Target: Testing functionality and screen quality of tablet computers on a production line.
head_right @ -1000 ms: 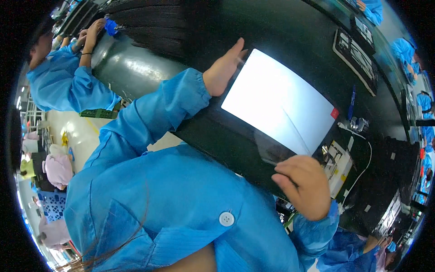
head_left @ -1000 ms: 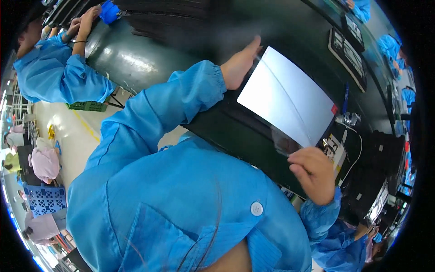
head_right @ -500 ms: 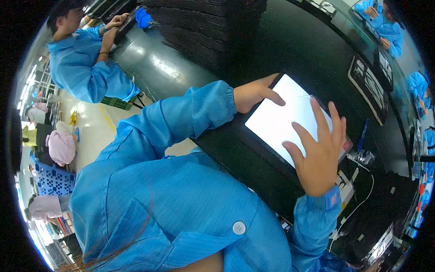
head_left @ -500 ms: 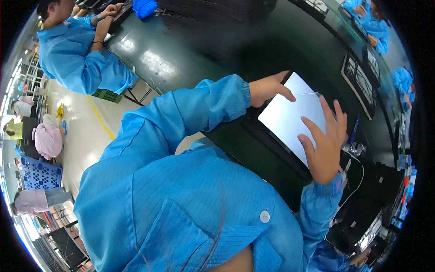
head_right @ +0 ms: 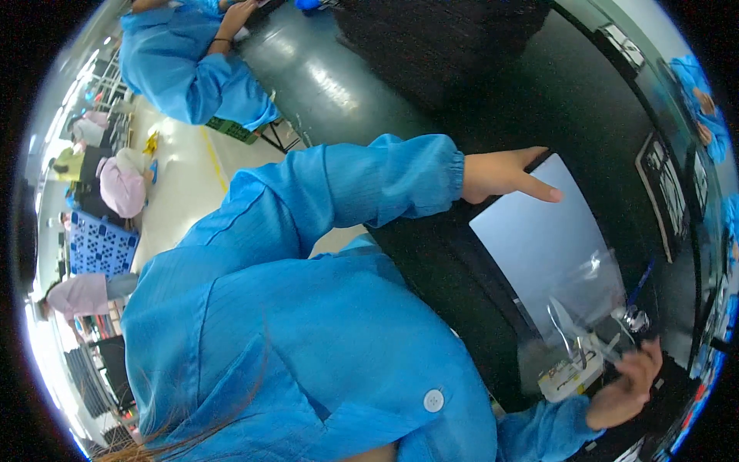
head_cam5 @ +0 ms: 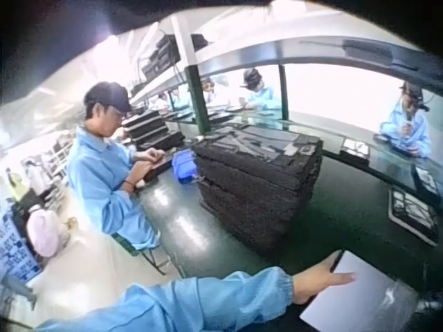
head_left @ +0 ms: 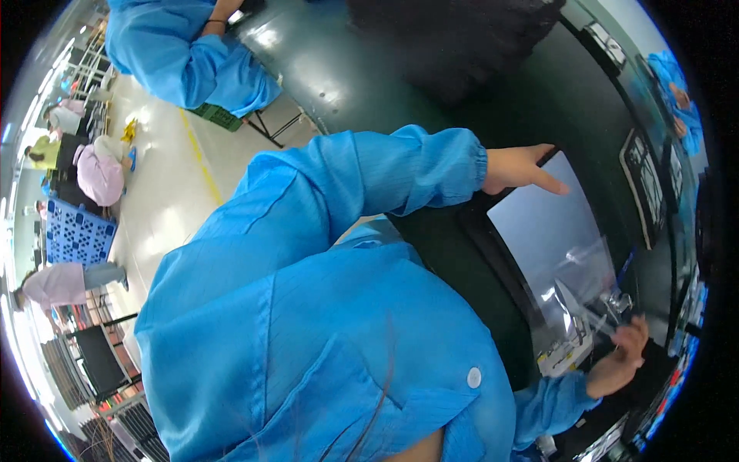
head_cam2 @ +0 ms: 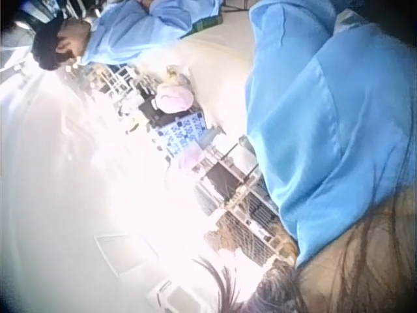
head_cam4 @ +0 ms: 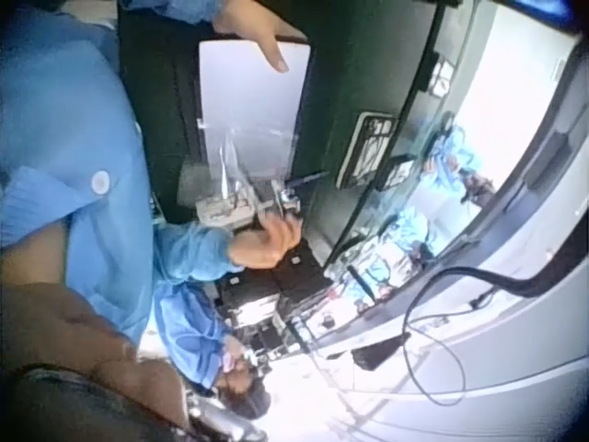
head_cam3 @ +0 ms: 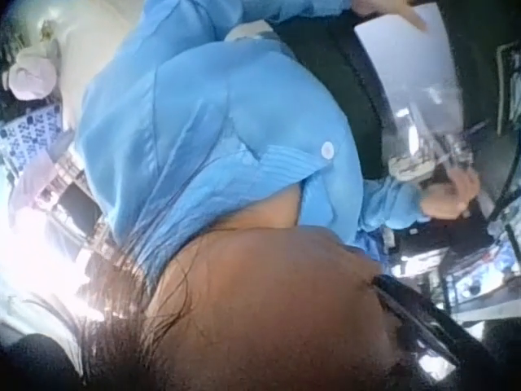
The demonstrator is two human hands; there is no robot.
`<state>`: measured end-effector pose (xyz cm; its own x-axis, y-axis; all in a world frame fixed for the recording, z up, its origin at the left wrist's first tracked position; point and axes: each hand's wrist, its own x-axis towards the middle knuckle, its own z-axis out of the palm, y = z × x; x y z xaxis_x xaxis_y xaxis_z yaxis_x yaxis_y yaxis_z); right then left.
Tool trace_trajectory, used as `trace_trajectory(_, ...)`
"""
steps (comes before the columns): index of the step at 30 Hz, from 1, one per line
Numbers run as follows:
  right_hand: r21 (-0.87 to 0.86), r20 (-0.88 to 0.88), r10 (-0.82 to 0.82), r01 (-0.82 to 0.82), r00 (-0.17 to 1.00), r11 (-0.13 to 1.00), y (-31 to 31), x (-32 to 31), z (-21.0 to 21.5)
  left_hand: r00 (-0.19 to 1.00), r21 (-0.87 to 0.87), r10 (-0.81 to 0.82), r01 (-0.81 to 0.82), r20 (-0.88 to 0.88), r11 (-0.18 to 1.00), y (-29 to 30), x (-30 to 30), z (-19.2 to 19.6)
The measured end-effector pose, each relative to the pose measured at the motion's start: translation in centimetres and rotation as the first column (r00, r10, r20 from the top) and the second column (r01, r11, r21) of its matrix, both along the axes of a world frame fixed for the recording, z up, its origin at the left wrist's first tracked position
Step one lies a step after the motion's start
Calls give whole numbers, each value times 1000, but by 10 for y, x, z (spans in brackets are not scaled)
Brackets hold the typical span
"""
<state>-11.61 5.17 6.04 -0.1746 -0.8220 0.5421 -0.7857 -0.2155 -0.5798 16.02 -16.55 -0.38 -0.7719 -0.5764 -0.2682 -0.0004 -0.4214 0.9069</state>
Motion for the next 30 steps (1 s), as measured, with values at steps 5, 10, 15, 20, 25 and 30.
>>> trace_trajectory(5, -75, 340, -48, 78, 939, 994, 62, -64, -12, 998, 74, -12, 17, -64, 997, 1, -1, 1)
trace_trajectory(10, -14, 333, -60, 68, 941, 998, 92, -74, -10, 1000, 110, -11, 11, -3, 994, 4, -15, -3)
trace_trajectory(15, -26, 178, 38, -34, 983, 999, 66, -26, -8, 998, -53, -56, 57, 29, 997, 9, -5, 13)
trace_trajectory(20, 123, -170, 10, 11, 985, 992, 21, 48, -8, 999, 83, 39, -39, 12, 996, 15, -22, 9)
trace_trajectory(25, 296, -420, 67, 67, 905, 953, -29, 91, -29, 997, 243, 70, -77, 38, 967, 18, -16, 20)
trace_trajectory(30, 376, -405, 200, -36, 892, 926, -30, 88, -25, 996, 271, 82, -85, 23, 959, 11, -15, 9)
